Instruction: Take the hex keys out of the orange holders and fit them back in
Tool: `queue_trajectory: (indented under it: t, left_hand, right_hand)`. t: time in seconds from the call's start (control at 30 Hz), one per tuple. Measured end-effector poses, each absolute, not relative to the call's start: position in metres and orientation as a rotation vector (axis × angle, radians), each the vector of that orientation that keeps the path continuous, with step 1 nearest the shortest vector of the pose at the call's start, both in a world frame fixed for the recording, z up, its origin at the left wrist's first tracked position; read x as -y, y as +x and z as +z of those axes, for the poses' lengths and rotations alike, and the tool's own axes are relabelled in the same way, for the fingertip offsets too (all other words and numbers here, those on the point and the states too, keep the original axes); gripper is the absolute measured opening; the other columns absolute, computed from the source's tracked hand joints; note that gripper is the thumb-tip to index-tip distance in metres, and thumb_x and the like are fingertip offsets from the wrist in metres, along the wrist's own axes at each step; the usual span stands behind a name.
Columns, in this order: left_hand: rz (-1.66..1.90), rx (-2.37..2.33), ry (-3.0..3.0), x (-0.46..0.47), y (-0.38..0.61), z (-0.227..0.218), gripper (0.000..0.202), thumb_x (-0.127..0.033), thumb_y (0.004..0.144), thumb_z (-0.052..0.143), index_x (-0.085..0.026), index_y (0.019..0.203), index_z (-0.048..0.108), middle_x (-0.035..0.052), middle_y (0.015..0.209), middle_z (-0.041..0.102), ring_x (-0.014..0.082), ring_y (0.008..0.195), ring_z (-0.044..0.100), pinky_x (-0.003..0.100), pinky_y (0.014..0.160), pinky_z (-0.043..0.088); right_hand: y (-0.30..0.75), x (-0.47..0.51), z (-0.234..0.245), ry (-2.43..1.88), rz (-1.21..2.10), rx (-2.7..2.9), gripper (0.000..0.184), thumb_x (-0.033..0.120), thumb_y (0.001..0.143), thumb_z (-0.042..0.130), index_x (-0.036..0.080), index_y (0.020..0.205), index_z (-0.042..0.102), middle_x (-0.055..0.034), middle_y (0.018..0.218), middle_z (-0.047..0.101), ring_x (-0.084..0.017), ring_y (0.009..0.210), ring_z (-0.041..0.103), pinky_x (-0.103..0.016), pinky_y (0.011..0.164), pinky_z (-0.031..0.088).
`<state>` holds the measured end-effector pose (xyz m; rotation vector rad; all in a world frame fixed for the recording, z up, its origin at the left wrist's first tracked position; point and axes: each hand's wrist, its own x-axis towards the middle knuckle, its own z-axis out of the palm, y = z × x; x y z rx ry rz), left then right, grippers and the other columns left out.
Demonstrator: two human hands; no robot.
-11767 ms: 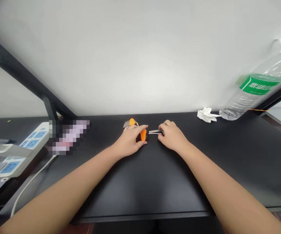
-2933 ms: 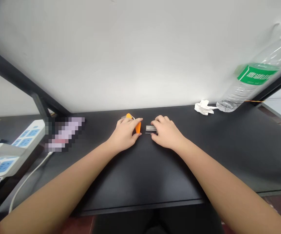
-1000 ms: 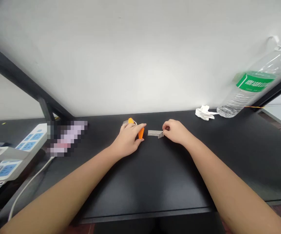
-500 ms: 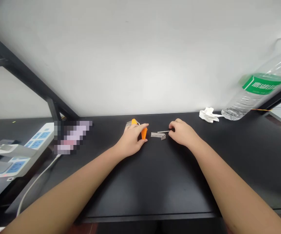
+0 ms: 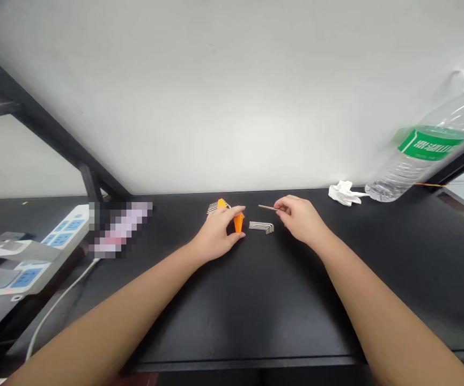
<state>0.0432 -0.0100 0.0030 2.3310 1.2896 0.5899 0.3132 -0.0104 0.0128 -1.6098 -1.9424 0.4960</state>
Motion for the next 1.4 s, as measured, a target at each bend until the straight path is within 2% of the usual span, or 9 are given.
queue_trajectory:
  t: [0.1,0.23,0.57,0.8,1.0,1.17,1.27,1.4]
  left_hand:
    - [0.596,-1.284,2.322,0.011,0.044,0.003,0.066,-0.026,0.084,0.076,-0.024,0.145,0.051,0.0099,0.124,0.065,0.0293,0.125,0.053,0.051,0.113,0.040]
    - [0.606,-1.264,2.324,0.011,0.045,0.004,0.066,-0.025,0.084,0.076,-0.024,0.145,0.050,0.0095,0.128,0.065,0.0287,0.125,0.053,0.051,0.114,0.039]
    - [0.594,-1.196,2.412,0.013,0.045,0.002,0.069,-0.027,0.084,0.077,-0.025,0.146,0.049,0.0093,0.122,0.064,0.0289,0.122,0.053,0.051,0.112,0.040]
    - [0.621,-1.054,2.514,0.018,0.048,0.005,0.063,-0.025,0.087,0.074,-0.025,0.144,0.048,0.0061,0.117,0.067,0.0270,0.118,0.055,0.049,0.111,0.039]
    - [0.654,-1.067,2.501,0.017,0.046,0.004,0.068,-0.027,0.087,0.074,-0.025,0.148,0.044,0.0078,0.121,0.065,0.0274,0.119,0.055,0.050,0.112,0.039]
    - [0.692,-1.114,2.461,0.013,0.043,0.000,0.067,-0.028,0.088,0.073,-0.027,0.148,0.045,0.0070,0.119,0.066,0.0273,0.114,0.057,0.052,0.110,0.041]
    - [0.722,-1.150,2.441,0.010,0.042,-0.002,0.065,-0.026,0.087,0.073,-0.026,0.147,0.046,0.0072,0.117,0.067,0.0267,0.113,0.058,0.050,0.108,0.043]
    - [0.718,-1.198,2.412,0.008,0.042,-0.003,0.066,-0.025,0.086,0.073,-0.026,0.147,0.046,0.0084,0.123,0.066,0.0274,0.119,0.057,0.050,0.109,0.042]
  right_hand:
    - [0.302,0.017,0.016,-1.396,0.432,1.956,0.012,0.022,0.091,0.059,0.023,0.092,0.072,-0.0032,0.092,0.070,-0.017,0.072,0.065,-0.032,0.069,0.050]
    - [0.293,0.024,0.017,-1.152,0.338,2.068,0.019,0.016,0.095,0.056,0.024,0.095,0.073,-0.0041,0.097,0.070,-0.018,0.083,0.066,-0.032,0.074,0.051]
    - [0.283,0.031,0.013,-1.051,0.060,2.197,0.025,0.011,0.098,0.051,0.022,0.102,0.073,-0.0063,0.106,0.068,-0.017,0.086,0.068,-0.029,0.070,0.054]
    - [0.271,0.033,0.009,-0.974,0.266,2.233,0.029,0.014,0.100,0.048,0.025,0.121,0.064,-0.0077,0.115,0.067,-0.020,0.097,0.068,-0.034,0.081,0.057]
    - [0.277,0.028,0.009,-1.028,0.288,2.150,0.021,0.012,0.096,0.052,0.022,0.108,0.064,-0.0073,0.108,0.067,-0.020,0.091,0.065,-0.034,0.079,0.054]
    - [0.297,0.018,0.008,-1.331,0.262,2.194,0.015,0.015,0.093,0.055,0.020,0.094,0.069,-0.0057,0.098,0.067,-0.019,0.082,0.064,-0.034,0.078,0.051]
    - [0.309,0.011,0.008,-1.531,0.373,2.208,0.016,0.015,0.088,0.057,0.021,0.086,0.072,-0.0037,0.093,0.068,-0.018,0.081,0.064,-0.032,0.077,0.050]
    - [0.313,0.005,0.006,-1.631,0.514,2.220,0.012,0.019,0.084,0.062,0.022,0.085,0.073,-0.0033,0.093,0.070,-0.017,0.081,0.065,-0.029,0.075,0.050]
